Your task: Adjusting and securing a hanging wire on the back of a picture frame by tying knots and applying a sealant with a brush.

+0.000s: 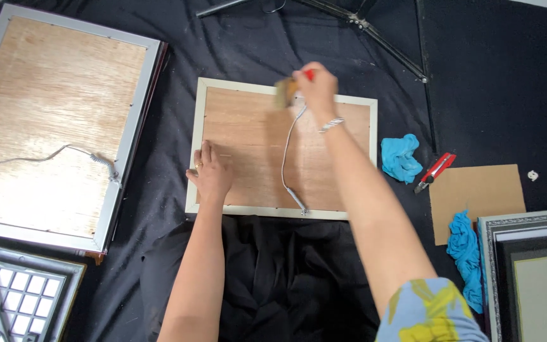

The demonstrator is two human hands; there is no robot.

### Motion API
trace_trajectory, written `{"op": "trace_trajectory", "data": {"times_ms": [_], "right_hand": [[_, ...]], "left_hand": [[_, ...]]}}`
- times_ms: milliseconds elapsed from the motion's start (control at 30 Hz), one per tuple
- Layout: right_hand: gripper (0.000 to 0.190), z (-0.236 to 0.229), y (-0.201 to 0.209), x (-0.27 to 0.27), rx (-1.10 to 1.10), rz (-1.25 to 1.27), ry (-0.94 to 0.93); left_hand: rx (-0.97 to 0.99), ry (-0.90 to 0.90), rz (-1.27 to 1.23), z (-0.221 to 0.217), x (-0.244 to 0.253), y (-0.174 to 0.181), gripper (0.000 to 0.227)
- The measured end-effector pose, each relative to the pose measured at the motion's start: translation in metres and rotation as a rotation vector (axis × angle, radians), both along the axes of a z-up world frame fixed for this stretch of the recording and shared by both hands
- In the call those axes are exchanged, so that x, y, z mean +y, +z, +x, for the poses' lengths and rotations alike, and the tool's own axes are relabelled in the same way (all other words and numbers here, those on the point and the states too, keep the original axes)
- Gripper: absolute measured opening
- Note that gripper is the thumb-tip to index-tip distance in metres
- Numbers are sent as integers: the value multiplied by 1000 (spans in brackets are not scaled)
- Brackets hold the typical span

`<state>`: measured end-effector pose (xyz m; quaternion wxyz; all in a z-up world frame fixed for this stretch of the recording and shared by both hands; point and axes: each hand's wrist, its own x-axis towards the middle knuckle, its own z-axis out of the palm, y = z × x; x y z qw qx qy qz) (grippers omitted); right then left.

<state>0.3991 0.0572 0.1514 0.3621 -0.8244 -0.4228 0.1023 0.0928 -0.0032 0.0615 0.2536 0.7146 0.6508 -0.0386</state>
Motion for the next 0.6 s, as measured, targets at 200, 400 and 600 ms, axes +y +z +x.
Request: {"op": "trace_trajectory", "data": {"times_ms": [200, 400, 600], "right_hand": [[18, 166, -7, -89, -359, -158, -152], [18, 153, 17, -109, -540, -261, -91], [21, 58, -3, -44, -642, -231, 62]], "left_hand": [[12, 14, 8, 2, -1, 5, 71], [17, 24, 6, 4, 0, 7, 71], [4, 44, 2, 4, 1, 11, 70]]}}
